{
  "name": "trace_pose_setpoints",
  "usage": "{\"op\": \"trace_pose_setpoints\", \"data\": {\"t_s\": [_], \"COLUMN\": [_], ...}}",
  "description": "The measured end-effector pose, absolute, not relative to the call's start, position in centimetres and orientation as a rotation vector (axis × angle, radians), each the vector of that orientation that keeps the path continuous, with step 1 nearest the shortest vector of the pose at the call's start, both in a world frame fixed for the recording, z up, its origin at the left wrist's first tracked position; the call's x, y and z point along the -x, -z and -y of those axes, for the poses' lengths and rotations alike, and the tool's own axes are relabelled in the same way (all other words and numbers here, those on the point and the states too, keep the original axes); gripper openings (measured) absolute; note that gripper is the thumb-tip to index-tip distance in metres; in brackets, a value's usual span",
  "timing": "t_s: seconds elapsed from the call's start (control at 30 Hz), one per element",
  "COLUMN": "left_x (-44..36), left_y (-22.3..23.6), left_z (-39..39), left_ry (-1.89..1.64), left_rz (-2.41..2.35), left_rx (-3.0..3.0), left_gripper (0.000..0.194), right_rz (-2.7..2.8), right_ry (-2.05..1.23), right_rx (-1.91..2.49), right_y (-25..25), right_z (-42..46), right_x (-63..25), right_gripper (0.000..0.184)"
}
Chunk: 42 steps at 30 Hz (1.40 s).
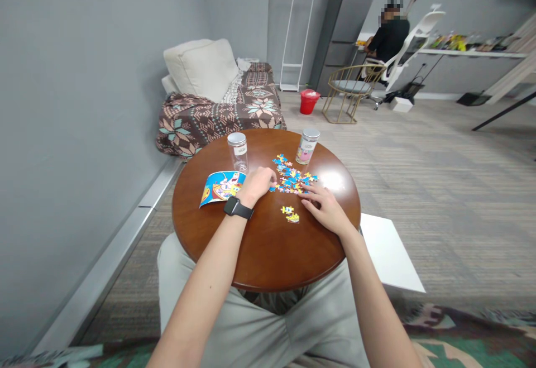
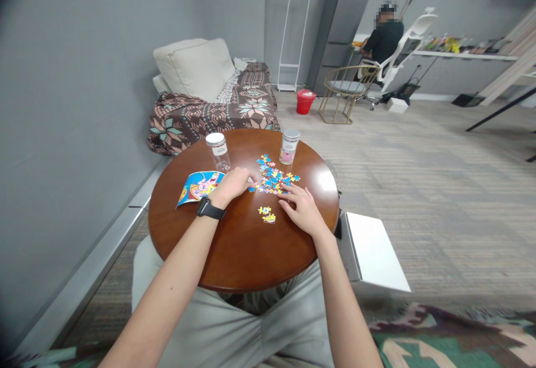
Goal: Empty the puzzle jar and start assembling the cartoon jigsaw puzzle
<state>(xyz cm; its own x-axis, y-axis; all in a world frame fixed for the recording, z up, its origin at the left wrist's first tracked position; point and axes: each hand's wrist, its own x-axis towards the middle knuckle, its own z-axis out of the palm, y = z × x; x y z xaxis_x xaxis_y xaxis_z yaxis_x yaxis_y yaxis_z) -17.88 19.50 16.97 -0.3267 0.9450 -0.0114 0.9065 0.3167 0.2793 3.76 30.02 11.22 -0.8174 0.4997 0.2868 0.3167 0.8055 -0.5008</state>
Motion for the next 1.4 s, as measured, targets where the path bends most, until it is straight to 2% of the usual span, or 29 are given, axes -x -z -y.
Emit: {"op": "trace_pose_setpoints", "data": {"t_s": [0.27,0.37,0.63,0.87,1.03,1.23,1.4], "left_x": [17.6,17.5,17.6,17.0,17.2,17.6,16.7], "left_y": [-16.9,-17.0,-16.9,-16.1,-15.6,-15.5,-15.9], "left_z": [-19.7,-19.7,-19.8,-20.2,-20.4,-21.0,-21.4], "left_ry": [-0.273,-0.254,-0.329,-0.273,-0.344,-0.746,-1.087], "left_rz": [-2.495,-2.508,-2.436,-2.446,-2.387,-2.187,-1.655], "left_rx": [-1.636,-1.658,-1.648,-1.586,-1.58,-1.557,-1.26], "left_gripper": [0.018,0.022,0.016,0.025,0.024,0.014,0.008], "right_rz": [2.503,2.486,2.48,2.464,2.455,2.425,2.398], "right_ry": [-0.602,-0.608,-0.627,-0.632,-0.637,-0.669,-0.686], "right_rx": [0.657,0.65,0.64,0.634,0.622,0.609,0.588], "right_y": [-10.5,-10.3,-10.4,-10.5,-10.4,-10.5,-10.6], "right_z": [-30.5,-30.5,-30.5,-30.4,-30.5,-30.4,-30.4], "right_x": [-3.7,-3.8,-3.8,-3.8,-3.8,-3.8,-3.8], "right_gripper": [0.036,0.035,0.032,0.032,0.03,0.028,0.026]}}
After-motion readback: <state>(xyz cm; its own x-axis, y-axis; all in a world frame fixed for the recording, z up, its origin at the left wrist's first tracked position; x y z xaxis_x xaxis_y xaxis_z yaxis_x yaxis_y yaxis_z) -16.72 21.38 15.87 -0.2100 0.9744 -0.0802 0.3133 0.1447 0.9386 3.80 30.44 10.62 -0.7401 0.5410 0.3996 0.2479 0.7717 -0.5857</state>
